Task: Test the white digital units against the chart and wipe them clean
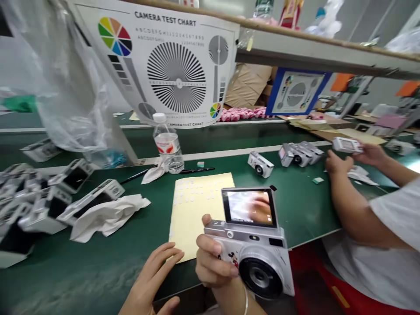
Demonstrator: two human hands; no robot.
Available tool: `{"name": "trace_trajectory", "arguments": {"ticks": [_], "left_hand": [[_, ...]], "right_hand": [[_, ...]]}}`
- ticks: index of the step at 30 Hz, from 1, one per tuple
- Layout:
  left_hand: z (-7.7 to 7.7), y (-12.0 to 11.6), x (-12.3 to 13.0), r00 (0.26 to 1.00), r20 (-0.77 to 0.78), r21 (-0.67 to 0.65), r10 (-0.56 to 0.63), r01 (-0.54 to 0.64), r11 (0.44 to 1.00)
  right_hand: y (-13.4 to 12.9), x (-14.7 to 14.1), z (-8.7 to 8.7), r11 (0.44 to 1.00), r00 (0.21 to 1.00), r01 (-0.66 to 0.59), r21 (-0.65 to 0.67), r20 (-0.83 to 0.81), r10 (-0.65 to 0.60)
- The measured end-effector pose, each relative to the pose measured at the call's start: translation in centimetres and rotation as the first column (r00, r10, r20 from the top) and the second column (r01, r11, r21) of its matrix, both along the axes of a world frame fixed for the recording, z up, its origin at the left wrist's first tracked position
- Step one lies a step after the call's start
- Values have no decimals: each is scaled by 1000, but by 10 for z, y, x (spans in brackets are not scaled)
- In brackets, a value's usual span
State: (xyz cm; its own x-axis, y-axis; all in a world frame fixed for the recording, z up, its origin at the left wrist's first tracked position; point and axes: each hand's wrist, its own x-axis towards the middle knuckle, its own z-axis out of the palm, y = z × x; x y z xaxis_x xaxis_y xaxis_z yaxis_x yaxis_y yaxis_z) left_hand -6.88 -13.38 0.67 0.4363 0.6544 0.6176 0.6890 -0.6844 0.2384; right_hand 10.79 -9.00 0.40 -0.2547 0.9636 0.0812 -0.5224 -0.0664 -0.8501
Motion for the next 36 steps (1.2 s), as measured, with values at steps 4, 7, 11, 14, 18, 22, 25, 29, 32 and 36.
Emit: {"name": "trace_trajectory", "arguments": {"ticks": [4,7,11,14,18,22,25,29,32,36], "left_hand": [[-17,9,2,993,-110,147,45,-28,989],[-22,14,4,988,-149,210,42,-10,978],[-22,14,4,987,-136,179,82,-57,982],[-22,12,5,988,-126,186,93,-68,980],[-25,11,4,998,-44,186,49,-40,982],[-19,10,-4,957,287,-149,35,9,989],[1,7,-12,664,742,-364,88,289,885],[33,3,-10,153,947,-318,282,561,764],[40,4,0,-53,908,-337,415,497,800],[33,8,6,-165,898,-317,409,403,859]], "right_hand": [[1,-8,1,964,970,163,-209,-147,-196],[0,-10,2,941,957,173,-290,-177,-230],[-1,-13,6,930,946,162,-331,-218,-242],[1,-16,7,931,938,145,-334,-254,-238],[7,-16,1,969,948,74,-237,-284,-142],[11,-5,-1,993,968,-80,-82,-242,58],[8,6,10,985,970,-170,-20,-180,164],[-3,10,24,984,984,-163,68,84,157],[-13,-1,25,959,884,-115,259,468,-20],[-23,-16,23,968,796,-124,217,605,-33]]}}
